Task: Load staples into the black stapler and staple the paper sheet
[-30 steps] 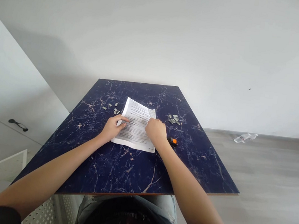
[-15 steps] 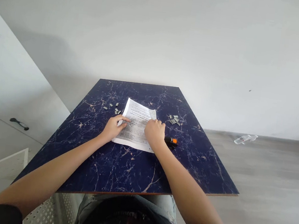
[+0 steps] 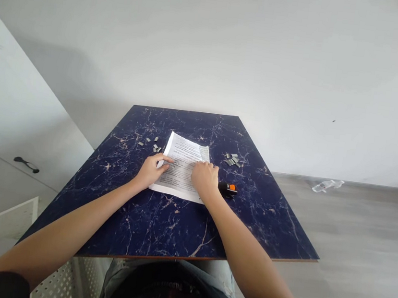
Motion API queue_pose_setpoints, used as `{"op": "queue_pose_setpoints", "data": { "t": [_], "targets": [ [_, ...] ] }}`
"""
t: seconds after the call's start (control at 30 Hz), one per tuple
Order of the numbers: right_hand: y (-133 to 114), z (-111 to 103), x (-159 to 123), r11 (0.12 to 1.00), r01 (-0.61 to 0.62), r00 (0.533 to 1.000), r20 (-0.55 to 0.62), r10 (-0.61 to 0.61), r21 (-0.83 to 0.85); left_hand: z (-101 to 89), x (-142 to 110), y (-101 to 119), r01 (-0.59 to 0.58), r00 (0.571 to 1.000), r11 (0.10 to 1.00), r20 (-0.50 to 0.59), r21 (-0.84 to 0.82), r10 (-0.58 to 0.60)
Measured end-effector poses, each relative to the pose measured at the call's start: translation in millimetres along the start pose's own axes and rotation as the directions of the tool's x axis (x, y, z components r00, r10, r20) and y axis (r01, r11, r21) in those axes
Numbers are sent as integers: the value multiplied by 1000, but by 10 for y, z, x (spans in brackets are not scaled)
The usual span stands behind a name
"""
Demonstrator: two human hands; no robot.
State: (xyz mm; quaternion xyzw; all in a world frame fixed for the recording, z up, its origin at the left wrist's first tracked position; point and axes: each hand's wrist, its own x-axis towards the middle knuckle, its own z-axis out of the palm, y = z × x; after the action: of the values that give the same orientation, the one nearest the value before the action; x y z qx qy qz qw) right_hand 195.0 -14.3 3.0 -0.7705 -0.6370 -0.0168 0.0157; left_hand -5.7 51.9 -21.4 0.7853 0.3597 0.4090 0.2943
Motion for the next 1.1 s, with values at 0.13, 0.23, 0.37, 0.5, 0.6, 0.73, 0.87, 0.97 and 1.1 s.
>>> {"op": "queue_pose_setpoints", "data": {
  "t": [0.13, 0.23, 0.37, 0.5, 0.6, 0.73, 0.87, 0.97, 1.1],
  "targets": [
    [181, -36, 125, 979, -22, 1000, -8, 24, 205, 2, -7, -15, 6, 1000, 1000, -3, -7, -6],
    [388, -50, 227, 876, -81, 993, -38, 113, 475, 3, -10, -33, 18, 1000, 1000, -1, -6, -18],
    [562, -16, 263, 666, -90, 981, -49, 187, 740, -2, -10, -47, 34, 999, 999, -6, -7, -34],
    [575, 18, 245, 582, -71, 975, -68, 214, 810, -13, -6, -52, 40, 999, 999, -1, 1, -40],
    [587, 30, 254, 497, -46, 968, -84, 236, 867, -17, -3, -60, 41, 999, 999, 1, 11, -41],
    [639, 41, 273, 439, -10, 953, -124, 277, 898, -18, -4, -68, 37, 999, 999, -3, 17, -37],
    [646, 38, 256, 465, -12, 962, -116, 245, 885, -22, -7, -72, 38, 999, 999, 4, 29, -38],
    [634, 29, 240, 446, -13, 969, -99, 225, 895, -29, -8, -76, 48, 999, 998, 15, 45, -49],
    [630, 21, 234, 417, -9, 969, -94, 227, 909, -63, -18, -51, 68, 998, 996, 7, 52, -69]
  ]
}}
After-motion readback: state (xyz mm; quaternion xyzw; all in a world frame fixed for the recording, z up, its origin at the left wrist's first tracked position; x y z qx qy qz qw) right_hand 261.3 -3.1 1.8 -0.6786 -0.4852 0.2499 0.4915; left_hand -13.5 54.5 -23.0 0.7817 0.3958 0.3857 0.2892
